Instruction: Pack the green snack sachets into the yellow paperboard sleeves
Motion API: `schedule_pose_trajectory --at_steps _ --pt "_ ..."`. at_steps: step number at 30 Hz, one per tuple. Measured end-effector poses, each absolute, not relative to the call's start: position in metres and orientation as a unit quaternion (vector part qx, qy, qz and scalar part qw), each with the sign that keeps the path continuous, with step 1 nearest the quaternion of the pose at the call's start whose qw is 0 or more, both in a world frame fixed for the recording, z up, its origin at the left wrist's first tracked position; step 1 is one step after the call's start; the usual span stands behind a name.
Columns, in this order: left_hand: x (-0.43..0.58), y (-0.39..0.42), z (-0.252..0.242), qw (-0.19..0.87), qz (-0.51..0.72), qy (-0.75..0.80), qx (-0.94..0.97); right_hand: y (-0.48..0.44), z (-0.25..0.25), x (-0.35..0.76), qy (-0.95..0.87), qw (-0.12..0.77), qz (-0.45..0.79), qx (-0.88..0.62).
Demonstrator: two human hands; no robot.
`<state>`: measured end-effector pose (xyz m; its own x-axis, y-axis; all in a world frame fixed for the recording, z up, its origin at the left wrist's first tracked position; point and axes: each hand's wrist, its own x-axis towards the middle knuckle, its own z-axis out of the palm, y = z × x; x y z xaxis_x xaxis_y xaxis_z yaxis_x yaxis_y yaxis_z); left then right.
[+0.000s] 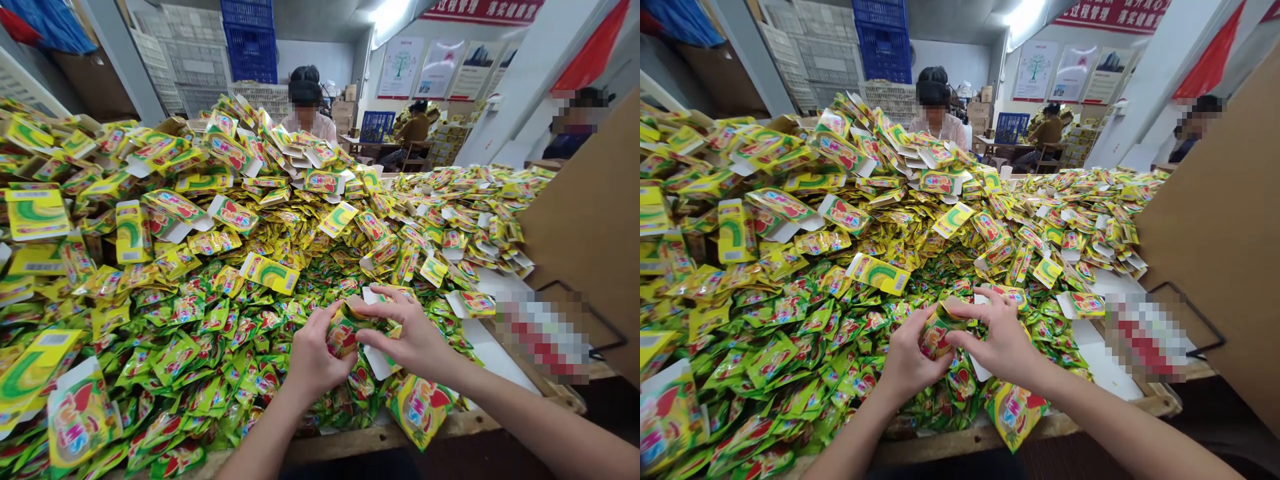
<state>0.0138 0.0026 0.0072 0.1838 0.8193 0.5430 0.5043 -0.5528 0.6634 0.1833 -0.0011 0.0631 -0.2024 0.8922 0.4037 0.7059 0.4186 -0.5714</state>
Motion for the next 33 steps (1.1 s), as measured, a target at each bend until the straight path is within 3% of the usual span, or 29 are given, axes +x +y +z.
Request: schedule_pose_trajectory --at_steps 7,13,18,21,23,26,28,30,33 --pt "0.015 0.003 0.003 0.186 0.461 0.436 0.75 -0.009 0.039 0.166 -0.725 0.471 0.091 -0.493" --pt "0.015 0.005 0.005 0.188 0.462 0.442 0.746 0.001 0.059 0.17 -0.753 0.344 0.34 -0.446" --pt "0.015 0.006 0.002 0.178 0.428 0.452 0.762 0.0 0.06 0.169 -0.727 0.331 0.278 -0.533" --pt "0.013 0.005 0.001 0.17 0.396 0.448 0.783 -0.002 0.046 0.164 -0.731 0.279 0.376 -0.497" --pt "0.011 0.006 0.004 0.161 0.377 0.443 0.797 -0.003 0.038 0.161 -0.703 0.285 0.443 -0.478" --pt "0.007 0.008 0.013 0.141 0.409 0.456 0.778 -0.002 0.038 0.16 -0.625 0.363 0.5 -0.476" --pt "0.005 0.01 0.018 0.188 0.462 0.479 0.722 -0.001 0.045 0.161 -0.556 0.437 0.517 -0.483" --pt "0.004 0.01 0.019 0.322 0.482 0.469 0.666 -0.001 0.053 0.163 -0.499 0.479 0.535 -0.485" --pt "0.008 0.007 0.015 0.524 0.464 0.39 0.599 -0.005 0.061 0.164 -0.469 0.459 0.58 -0.482"
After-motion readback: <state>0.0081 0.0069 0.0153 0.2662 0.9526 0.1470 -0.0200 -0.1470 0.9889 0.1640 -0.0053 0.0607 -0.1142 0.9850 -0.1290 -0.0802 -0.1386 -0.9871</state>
